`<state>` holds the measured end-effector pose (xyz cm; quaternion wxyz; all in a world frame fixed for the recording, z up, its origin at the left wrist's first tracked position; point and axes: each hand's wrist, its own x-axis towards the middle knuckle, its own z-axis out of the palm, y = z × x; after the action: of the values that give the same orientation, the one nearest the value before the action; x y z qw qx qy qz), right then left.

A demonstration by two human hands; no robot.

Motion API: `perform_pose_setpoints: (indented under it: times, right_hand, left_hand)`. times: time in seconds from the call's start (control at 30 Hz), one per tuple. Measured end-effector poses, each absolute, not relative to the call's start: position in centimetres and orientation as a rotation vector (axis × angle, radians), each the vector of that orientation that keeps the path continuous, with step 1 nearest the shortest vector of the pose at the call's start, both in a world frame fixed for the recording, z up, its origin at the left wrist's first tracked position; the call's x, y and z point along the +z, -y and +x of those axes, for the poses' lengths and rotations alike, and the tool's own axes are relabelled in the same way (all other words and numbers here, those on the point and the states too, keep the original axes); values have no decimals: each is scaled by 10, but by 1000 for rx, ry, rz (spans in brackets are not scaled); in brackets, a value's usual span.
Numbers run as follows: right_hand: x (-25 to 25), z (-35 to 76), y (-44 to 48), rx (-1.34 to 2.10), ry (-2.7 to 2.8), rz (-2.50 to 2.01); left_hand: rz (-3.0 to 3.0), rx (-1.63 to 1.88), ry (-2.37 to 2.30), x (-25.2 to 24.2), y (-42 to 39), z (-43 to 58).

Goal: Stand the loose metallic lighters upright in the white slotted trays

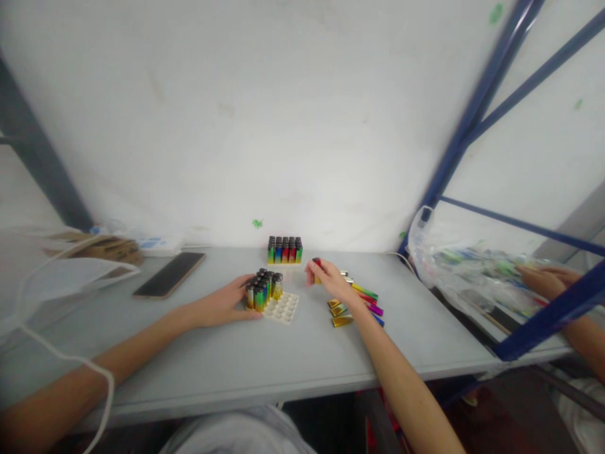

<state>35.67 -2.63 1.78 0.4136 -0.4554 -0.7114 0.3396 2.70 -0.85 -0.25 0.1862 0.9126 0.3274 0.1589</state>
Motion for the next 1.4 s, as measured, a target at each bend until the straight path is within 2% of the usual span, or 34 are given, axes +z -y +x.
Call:
perform_pose_setpoints:
  times: [0.1,0.17,0.33,0.63,1.13,1.4]
  right_hand:
    - [10,350,24,1018,1700,-1131]
    - [5,347,23,1008,1697,-1182]
    - [-1,339,26,619,1814,-1296]
    - [9,324,35,291,1866,-1373]
    - [8,326,33,211,1918,-1445]
    - [12,325,39,172,2098,-1302]
  left_hand:
    - [2580,473,-892,-2,9,27]
    - [2582,457,-895,-2,9,27]
    - [2545,491,-899,-6,6,27]
    - [2542,464,-912,-5,7,28]
    - [2569,412,-930,-5,7,27]
    - [2551,448,-921,-4,8,27]
